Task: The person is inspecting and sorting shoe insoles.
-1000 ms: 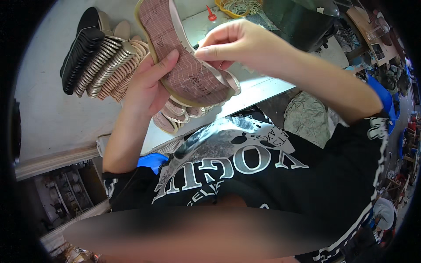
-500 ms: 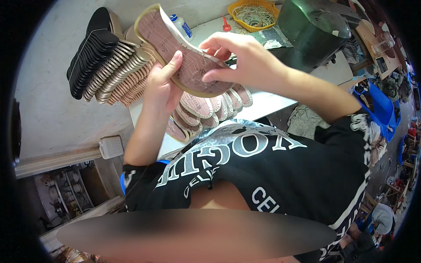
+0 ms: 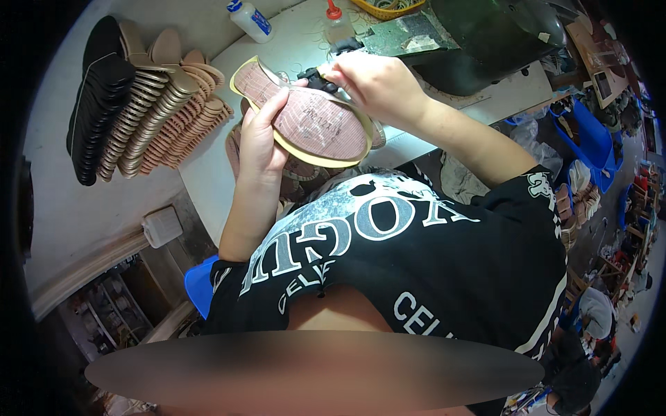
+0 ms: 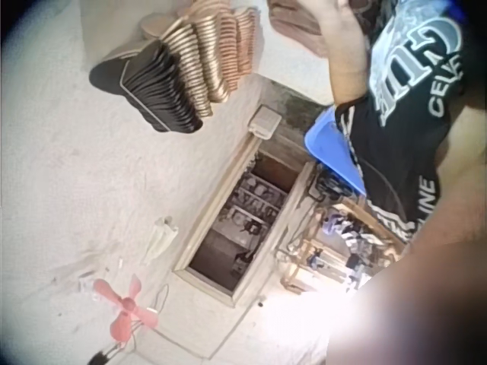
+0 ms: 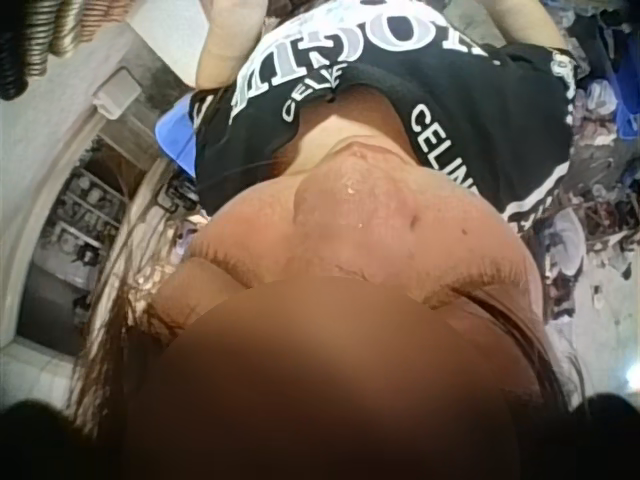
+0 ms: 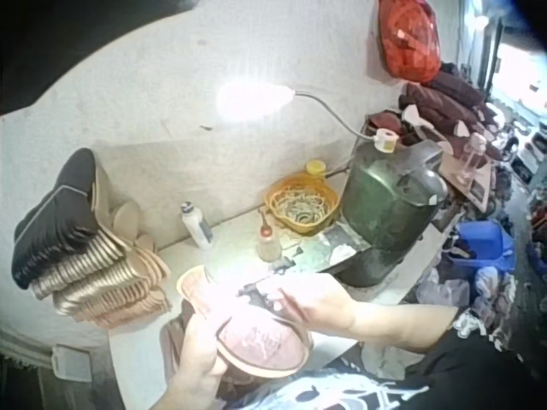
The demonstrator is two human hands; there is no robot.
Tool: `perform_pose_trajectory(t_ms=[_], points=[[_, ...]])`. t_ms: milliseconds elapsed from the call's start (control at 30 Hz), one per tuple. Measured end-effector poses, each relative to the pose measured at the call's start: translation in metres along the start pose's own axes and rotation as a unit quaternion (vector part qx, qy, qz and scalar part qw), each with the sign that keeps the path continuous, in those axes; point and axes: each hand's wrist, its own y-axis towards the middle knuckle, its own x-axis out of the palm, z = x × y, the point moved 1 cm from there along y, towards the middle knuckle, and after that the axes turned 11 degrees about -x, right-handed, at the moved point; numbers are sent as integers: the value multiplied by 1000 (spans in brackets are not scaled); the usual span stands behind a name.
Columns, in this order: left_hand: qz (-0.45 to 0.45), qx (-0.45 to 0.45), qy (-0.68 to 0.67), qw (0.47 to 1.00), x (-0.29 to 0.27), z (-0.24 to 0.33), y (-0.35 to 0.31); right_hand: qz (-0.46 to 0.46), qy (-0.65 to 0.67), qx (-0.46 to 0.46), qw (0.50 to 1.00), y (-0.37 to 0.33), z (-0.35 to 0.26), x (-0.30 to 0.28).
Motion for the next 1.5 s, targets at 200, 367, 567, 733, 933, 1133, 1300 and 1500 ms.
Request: perform_pose_trajectory(t_ms=[200,367,567,733,933,1133,1300,1500], points=[[30,12,-26,999,-3,-8,-5,-71,152,-15,986,-7,-8,-9],[38,12,-15,999,-5,-16,-9,-119,7,-64,991,-9,-18,-7],[58,77,-20,995,1,-17,-16,-10,439,300,847,-15,-2,9],[35,29,-3,999,5,-11,-21,-28,190,-6,981,-6,-11,-5],[32,10,12,999,1,-21,-18,-79,79,-40,993,-5,-14,-5],[25,-22,-12,999,3,-18,-25,-85,415,212,881,-8,-7,-6],[18,-24,2,1000,12,-20,-27,-115,156,-93,977,-4,-10,-15],[7,-29,24,999,11,-29,-24,-203,24,-177,963,4,-14,-19]])
